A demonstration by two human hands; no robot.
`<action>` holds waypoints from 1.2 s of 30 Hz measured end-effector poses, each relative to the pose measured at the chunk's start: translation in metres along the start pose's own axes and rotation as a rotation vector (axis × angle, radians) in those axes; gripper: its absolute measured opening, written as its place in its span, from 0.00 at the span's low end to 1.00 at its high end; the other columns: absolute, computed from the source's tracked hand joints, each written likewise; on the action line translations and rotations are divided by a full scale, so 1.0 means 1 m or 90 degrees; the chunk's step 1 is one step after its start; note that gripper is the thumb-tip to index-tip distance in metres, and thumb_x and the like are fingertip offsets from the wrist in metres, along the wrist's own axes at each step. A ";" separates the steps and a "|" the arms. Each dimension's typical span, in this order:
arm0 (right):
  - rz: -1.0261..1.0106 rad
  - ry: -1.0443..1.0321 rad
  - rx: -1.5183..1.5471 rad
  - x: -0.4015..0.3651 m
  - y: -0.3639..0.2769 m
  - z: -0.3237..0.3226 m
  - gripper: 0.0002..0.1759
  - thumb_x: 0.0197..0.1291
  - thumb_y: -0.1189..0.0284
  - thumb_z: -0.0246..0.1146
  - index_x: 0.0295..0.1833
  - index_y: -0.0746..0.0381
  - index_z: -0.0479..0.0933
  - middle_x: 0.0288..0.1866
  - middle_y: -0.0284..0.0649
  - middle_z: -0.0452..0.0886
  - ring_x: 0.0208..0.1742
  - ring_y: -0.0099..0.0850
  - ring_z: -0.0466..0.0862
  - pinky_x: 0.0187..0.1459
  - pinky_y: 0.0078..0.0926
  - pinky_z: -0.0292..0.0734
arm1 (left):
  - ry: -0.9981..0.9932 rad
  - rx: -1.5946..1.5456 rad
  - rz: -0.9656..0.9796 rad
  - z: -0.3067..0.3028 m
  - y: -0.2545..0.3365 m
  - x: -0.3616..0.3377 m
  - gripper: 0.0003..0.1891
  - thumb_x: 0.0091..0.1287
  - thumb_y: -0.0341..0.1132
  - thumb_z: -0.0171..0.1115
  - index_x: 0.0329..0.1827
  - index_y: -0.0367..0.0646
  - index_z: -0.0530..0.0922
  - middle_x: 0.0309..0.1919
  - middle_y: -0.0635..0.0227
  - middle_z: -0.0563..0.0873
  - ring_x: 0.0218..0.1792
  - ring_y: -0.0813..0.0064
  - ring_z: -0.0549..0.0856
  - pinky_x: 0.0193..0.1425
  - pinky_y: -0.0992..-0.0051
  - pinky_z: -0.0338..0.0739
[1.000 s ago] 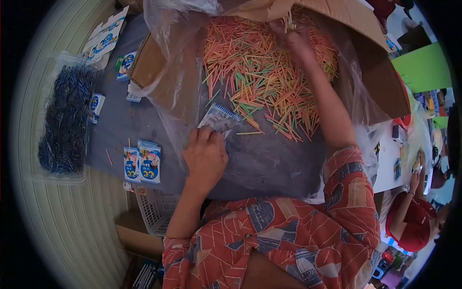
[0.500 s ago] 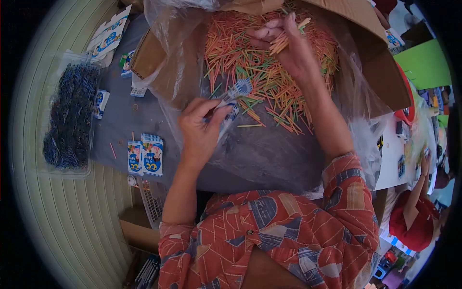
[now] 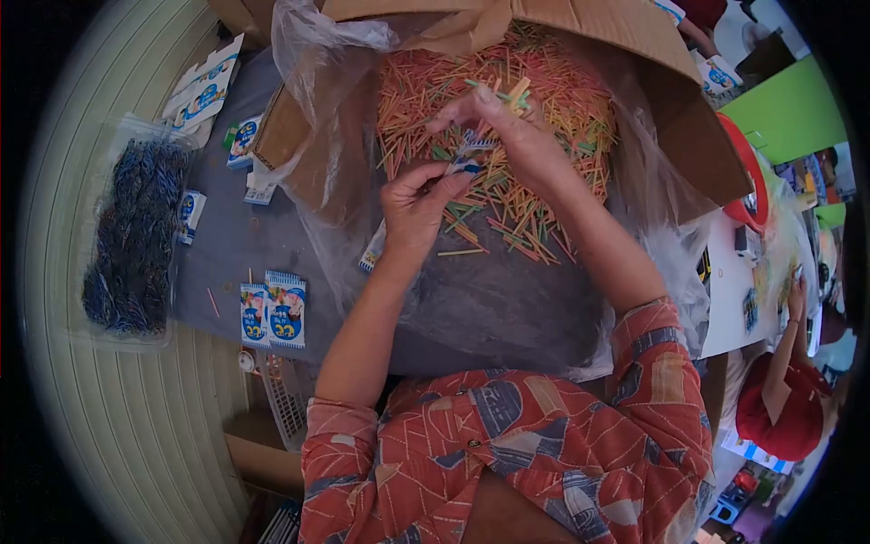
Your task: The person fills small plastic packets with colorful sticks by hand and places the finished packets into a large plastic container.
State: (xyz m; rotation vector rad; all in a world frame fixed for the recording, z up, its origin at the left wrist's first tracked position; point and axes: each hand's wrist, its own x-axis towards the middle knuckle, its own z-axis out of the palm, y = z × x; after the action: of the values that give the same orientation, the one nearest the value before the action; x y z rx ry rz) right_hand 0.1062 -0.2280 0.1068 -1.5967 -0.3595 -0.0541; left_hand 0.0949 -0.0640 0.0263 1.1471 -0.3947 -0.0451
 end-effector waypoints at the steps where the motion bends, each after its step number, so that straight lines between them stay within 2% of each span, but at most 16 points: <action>1: 0.007 0.032 0.012 0.001 0.003 0.001 0.32 0.76 0.44 0.45 0.49 0.62 0.81 0.47 0.43 0.87 0.52 0.32 0.83 0.59 0.34 0.73 | -0.002 0.008 0.005 0.000 -0.003 0.001 0.07 0.65 0.23 0.70 0.45 0.34 0.86 0.39 0.67 0.89 0.36 0.81 0.87 0.43 0.79 0.83; 5: 0.054 0.112 0.230 0.004 0.000 -0.001 0.26 0.73 0.51 0.55 0.43 0.64 0.84 0.41 0.41 0.88 0.45 0.27 0.86 0.52 0.29 0.80 | -0.014 0.035 0.009 0.002 -0.006 0.006 0.07 0.65 0.23 0.69 0.45 0.34 0.86 0.39 0.67 0.89 0.39 0.81 0.87 0.44 0.79 0.83; 8: 0.023 -0.011 0.065 0.006 -0.002 -0.006 0.24 0.73 0.52 0.57 0.51 0.64 0.83 0.43 0.40 0.88 0.46 0.28 0.86 0.51 0.28 0.81 | 0.004 0.005 0.017 0.004 -0.008 0.013 0.08 0.62 0.23 0.72 0.43 0.34 0.86 0.36 0.68 0.88 0.36 0.82 0.85 0.38 0.81 0.81; 10: -0.049 -0.079 -0.009 0.004 -0.003 -0.007 0.25 0.72 0.54 0.59 0.60 0.64 0.79 0.47 0.41 0.88 0.47 0.28 0.86 0.53 0.29 0.81 | 0.006 0.022 -0.045 0.000 -0.008 0.015 0.09 0.66 0.25 0.69 0.48 0.34 0.85 0.41 0.67 0.89 0.42 0.79 0.87 0.48 0.77 0.85; 13: -0.103 -0.004 0.135 0.009 -0.012 -0.012 0.26 0.72 0.56 0.60 0.66 0.64 0.76 0.52 0.42 0.86 0.48 0.27 0.86 0.53 0.28 0.81 | 0.005 -0.100 -0.047 0.004 -0.005 0.019 0.09 0.68 0.25 0.67 0.50 0.34 0.84 0.45 0.66 0.88 0.45 0.76 0.87 0.52 0.72 0.86; 18: -0.058 0.073 0.112 0.007 -0.010 0.001 0.29 0.73 0.50 0.54 0.63 0.64 0.77 0.54 0.45 0.85 0.52 0.31 0.85 0.55 0.31 0.79 | -0.025 -0.124 -0.054 0.008 0.008 0.026 0.12 0.69 0.25 0.66 0.54 0.34 0.82 0.49 0.65 0.86 0.48 0.75 0.86 0.56 0.69 0.86; 20: -0.060 -0.005 -0.088 0.003 -0.007 0.001 0.28 0.76 0.51 0.49 0.59 0.64 0.80 0.53 0.42 0.85 0.49 0.26 0.83 0.52 0.25 0.78 | -0.042 -0.134 -0.065 0.011 0.012 0.026 0.13 0.67 0.25 0.67 0.55 0.35 0.81 0.48 0.66 0.86 0.48 0.76 0.86 0.55 0.71 0.86; 22: -0.054 0.024 -0.105 0.008 -0.004 0.005 0.29 0.76 0.50 0.49 0.56 0.63 0.82 0.52 0.37 0.84 0.49 0.23 0.81 0.50 0.22 0.76 | -0.097 -0.009 -0.017 0.011 0.016 0.028 0.17 0.60 0.23 0.72 0.52 0.35 0.82 0.42 0.70 0.88 0.42 0.82 0.85 0.45 0.80 0.82; 24: -0.003 0.005 -0.078 0.017 0.007 0.003 0.29 0.75 0.48 0.49 0.59 0.61 0.80 0.54 0.35 0.84 0.52 0.24 0.80 0.52 0.24 0.76 | -0.092 0.022 -0.125 0.005 0.017 0.034 0.17 0.58 0.23 0.73 0.51 0.36 0.82 0.41 0.71 0.88 0.42 0.82 0.85 0.45 0.79 0.81; 26: 0.033 -0.042 -0.166 0.016 0.007 0.003 0.30 0.74 0.46 0.51 0.65 0.59 0.77 0.58 0.37 0.82 0.58 0.28 0.78 0.58 0.30 0.74 | -0.050 0.388 0.095 -0.002 0.015 0.043 0.17 0.57 0.22 0.72 0.51 0.37 0.82 0.39 0.71 0.88 0.39 0.81 0.85 0.45 0.76 0.81; 27: -0.050 -0.005 -0.163 0.014 0.009 0.007 0.30 0.72 0.47 0.54 0.67 0.58 0.75 0.60 0.38 0.81 0.60 0.29 0.77 0.60 0.31 0.73 | -0.048 0.389 0.097 -0.002 0.021 0.043 0.17 0.57 0.22 0.72 0.51 0.37 0.82 0.39 0.71 0.88 0.39 0.81 0.85 0.45 0.76 0.81; 29: -0.133 0.026 -0.158 0.015 0.007 0.008 0.31 0.71 0.48 0.56 0.69 0.58 0.74 0.62 0.39 0.79 0.62 0.30 0.76 0.62 0.32 0.72 | -0.058 0.194 -0.074 -0.004 0.032 0.044 0.18 0.56 0.23 0.72 0.50 0.38 0.81 0.41 0.72 0.87 0.39 0.83 0.83 0.43 0.76 0.78; 31: -0.352 -0.024 -0.602 0.013 -0.005 0.006 0.29 0.70 0.54 0.61 0.71 0.57 0.72 0.63 0.40 0.78 0.65 0.32 0.75 0.63 0.32 0.72 | -0.053 0.294 -0.019 -0.011 0.019 0.045 0.16 0.56 0.23 0.71 0.48 0.38 0.82 0.38 0.71 0.88 0.38 0.83 0.83 0.43 0.75 0.79; 33: -0.273 0.011 -0.447 0.014 0.009 0.005 0.25 0.70 0.59 0.61 0.69 0.59 0.74 0.61 0.38 0.79 0.63 0.30 0.76 0.63 0.31 0.72 | -0.057 0.394 0.038 -0.012 0.014 0.044 0.14 0.56 0.22 0.70 0.46 0.38 0.84 0.35 0.70 0.88 0.37 0.83 0.84 0.43 0.75 0.79; 35: -0.108 0.074 -0.144 0.019 0.025 -0.001 0.19 0.71 0.70 0.60 0.64 0.62 0.77 0.57 0.36 0.82 0.60 0.26 0.78 0.63 0.29 0.72 | -0.080 0.294 -0.015 -0.009 0.015 0.041 0.11 0.59 0.22 0.69 0.45 0.37 0.84 0.35 0.73 0.88 0.37 0.84 0.83 0.41 0.77 0.78; 36: -0.103 0.069 -0.141 0.021 0.024 -0.003 0.19 0.71 0.70 0.60 0.64 0.62 0.77 0.57 0.36 0.82 0.60 0.26 0.78 0.63 0.29 0.72 | -0.075 0.293 -0.020 -0.010 0.016 0.041 0.11 0.59 0.22 0.69 0.45 0.37 0.84 0.35 0.73 0.88 0.37 0.84 0.83 0.41 0.77 0.78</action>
State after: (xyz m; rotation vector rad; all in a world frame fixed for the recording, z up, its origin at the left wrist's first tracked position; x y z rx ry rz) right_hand 0.1331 -0.2268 0.0893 -1.7727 -0.4083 -0.3121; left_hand 0.1336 -0.0584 0.0485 1.6103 -0.5068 -0.0510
